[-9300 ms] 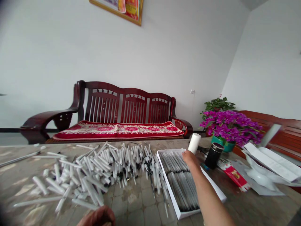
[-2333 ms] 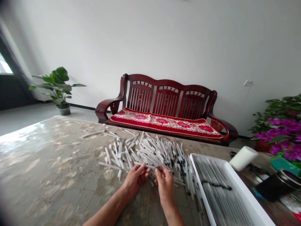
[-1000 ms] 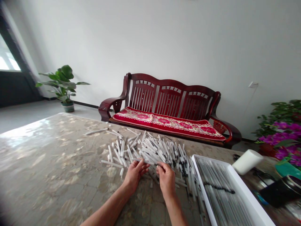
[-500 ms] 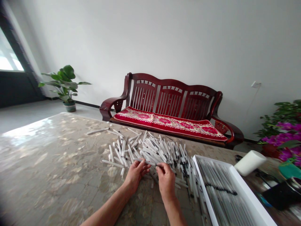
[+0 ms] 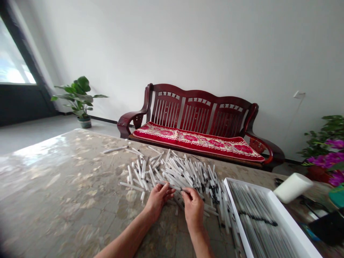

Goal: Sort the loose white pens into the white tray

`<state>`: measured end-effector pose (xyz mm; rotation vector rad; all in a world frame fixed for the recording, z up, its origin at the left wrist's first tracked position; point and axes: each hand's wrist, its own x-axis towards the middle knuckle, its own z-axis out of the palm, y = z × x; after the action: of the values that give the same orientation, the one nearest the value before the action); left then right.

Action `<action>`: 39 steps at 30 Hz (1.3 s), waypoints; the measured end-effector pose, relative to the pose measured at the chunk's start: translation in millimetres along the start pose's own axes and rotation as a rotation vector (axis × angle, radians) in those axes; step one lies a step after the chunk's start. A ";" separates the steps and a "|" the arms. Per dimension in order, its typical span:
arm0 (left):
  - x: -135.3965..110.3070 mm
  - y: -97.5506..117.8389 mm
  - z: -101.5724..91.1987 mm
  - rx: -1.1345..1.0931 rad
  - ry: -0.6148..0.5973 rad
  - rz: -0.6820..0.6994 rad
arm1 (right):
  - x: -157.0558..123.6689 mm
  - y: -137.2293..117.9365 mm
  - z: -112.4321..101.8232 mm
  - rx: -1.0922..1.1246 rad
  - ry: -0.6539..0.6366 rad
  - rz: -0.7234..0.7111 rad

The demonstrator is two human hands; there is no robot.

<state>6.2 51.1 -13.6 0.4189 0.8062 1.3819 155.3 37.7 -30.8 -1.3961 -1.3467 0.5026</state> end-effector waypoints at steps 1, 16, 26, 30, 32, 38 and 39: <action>0.1 -0.2 -0.1 0.000 0.002 0.000 | -0.1 0.4 -0.3 -0.006 0.002 -0.004; 2.7 -4.6 -1.0 0.007 0.000 0.004 | -0.1 6.2 -3.4 -0.018 0.019 -0.058; 2.2 -7.2 -2.1 0.035 0.001 0.021 | 0.2 6.9 -0.6 0.134 -0.021 0.088; 0.5 -8.0 -2.0 0.044 -0.011 0.038 | 0.7 7.9 -1.6 0.115 -0.066 0.147; -0.8 -7.9 -1.4 0.044 -0.018 0.047 | 1.0 8.7 -3.9 0.052 -0.080 0.114; -5.0 -5.9 1.2 0.087 -0.020 0.068 | 2.3 12.5 -12.7 -0.184 -0.082 -0.224; -5.2 -5.9 1.6 0.094 -0.024 0.068 | 2.2 13.6 -13.4 -0.195 -0.076 -0.247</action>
<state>11.5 45.3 -15.3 0.5393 0.8467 1.4028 173.3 37.4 -37.5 -1.3521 -1.6403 0.2675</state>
